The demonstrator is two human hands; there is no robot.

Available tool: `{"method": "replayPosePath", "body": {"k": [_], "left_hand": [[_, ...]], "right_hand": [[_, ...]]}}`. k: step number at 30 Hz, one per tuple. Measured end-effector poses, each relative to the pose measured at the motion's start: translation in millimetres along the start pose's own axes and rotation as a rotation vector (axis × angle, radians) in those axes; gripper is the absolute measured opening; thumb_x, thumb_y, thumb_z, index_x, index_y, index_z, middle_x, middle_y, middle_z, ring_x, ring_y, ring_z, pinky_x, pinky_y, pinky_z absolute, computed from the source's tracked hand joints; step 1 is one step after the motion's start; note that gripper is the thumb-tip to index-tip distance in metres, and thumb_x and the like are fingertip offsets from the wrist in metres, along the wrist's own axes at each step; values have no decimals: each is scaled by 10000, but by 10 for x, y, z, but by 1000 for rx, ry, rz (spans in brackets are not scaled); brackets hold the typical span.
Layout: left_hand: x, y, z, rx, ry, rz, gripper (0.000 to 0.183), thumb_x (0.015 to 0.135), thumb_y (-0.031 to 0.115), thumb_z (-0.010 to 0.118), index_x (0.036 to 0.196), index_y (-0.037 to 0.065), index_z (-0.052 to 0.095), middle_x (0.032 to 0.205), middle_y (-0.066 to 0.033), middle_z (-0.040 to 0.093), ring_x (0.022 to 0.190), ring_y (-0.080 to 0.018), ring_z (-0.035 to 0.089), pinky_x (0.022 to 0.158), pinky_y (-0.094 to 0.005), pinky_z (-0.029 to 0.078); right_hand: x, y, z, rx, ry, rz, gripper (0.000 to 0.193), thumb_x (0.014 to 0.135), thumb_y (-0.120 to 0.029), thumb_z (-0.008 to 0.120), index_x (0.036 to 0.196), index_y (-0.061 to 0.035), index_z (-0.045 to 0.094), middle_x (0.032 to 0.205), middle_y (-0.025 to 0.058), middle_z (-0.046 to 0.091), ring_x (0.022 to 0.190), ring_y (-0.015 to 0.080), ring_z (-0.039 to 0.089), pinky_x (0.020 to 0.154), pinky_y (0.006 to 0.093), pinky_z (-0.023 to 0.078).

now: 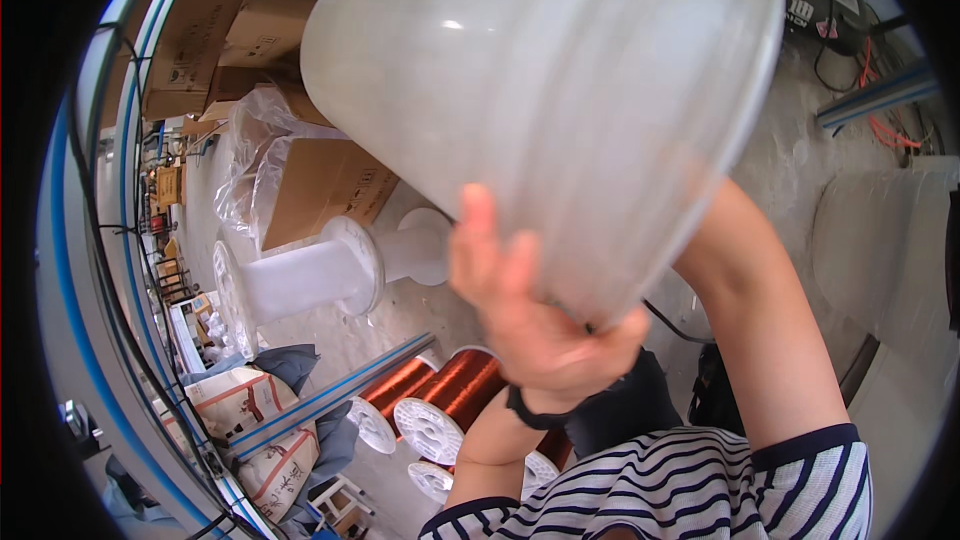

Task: Threading a copper wire from a spool through the pulleys and guides of a wire-processing machine.

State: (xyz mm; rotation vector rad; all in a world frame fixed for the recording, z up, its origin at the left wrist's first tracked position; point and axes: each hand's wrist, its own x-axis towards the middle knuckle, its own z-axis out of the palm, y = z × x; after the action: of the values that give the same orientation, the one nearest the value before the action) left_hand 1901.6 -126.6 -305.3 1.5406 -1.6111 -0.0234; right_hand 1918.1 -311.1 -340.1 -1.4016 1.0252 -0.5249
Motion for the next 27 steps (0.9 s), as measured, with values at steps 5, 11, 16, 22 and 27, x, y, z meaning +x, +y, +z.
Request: {"method": "replayPosePath", "body": {"k": [5, 11, 16, 22, 27], "left_hand": [[159, 77, 25, -265, 41, -31, 774, 717, 481, 683, 1247, 4, 384, 1289, -233, 396, 1103, -291, 421, 930, -395, 319], [1364, -2034, -835, -109, 458, -421, 268, 924, 158, 433, 1064, -39, 551, 1056, -91, 578, 999, -159, 517, 902, -288, 384], [1705, -3013, -837, -746, -286, -799, 255, 873, 144, 529, 1079, -3, 566, 1007, -80, 614, 893, -142, 575, 805, -294, 461], [1594, -2716, -757, -825, -457, -934, 287, 789, 116, 628, 1042, -12, 585, 969, -90, 630, 789, -148, 603, 692, -297, 505], [1386, -2686, -673, -567, -503, -877, 274, 725, 120, 674, 956, -19, 626, 871, -122, 647, 749, -169, 610, 621, -305, 507]], "right_hand": [[-247, -172, -186, 33, 7, -98, 307, 834, -204, 503, 1012, 41, 557, 991, 176, 609, 890, 289, 599, 764, 341, 479], [-353, -65, -427, 59, 41, -154, 345, 841, -237, 497, 1046, 38, 533, 1017, 170, 597, 917, 278, 586, 787, 338, 466], [-308, 20, -564, 110, 53, -190, 377, 847, -264, 491, 1074, 36, 513, 1039, 165, 586, 939, 268, 576, 806, 335, 455], [-320, 183, -753, 178, 72, -194, 417, 854, -297, 485, 1107, 34, 490, 1066, 160, 574, 965, 257, 564, 830, 331, 442], [-425, 257, -890, 247, 81, -208, 450, 860, -325, 479, 1135, 32, 470, 1087, 155, 564, 987, 248, 554, 849, 328, 431]]}}
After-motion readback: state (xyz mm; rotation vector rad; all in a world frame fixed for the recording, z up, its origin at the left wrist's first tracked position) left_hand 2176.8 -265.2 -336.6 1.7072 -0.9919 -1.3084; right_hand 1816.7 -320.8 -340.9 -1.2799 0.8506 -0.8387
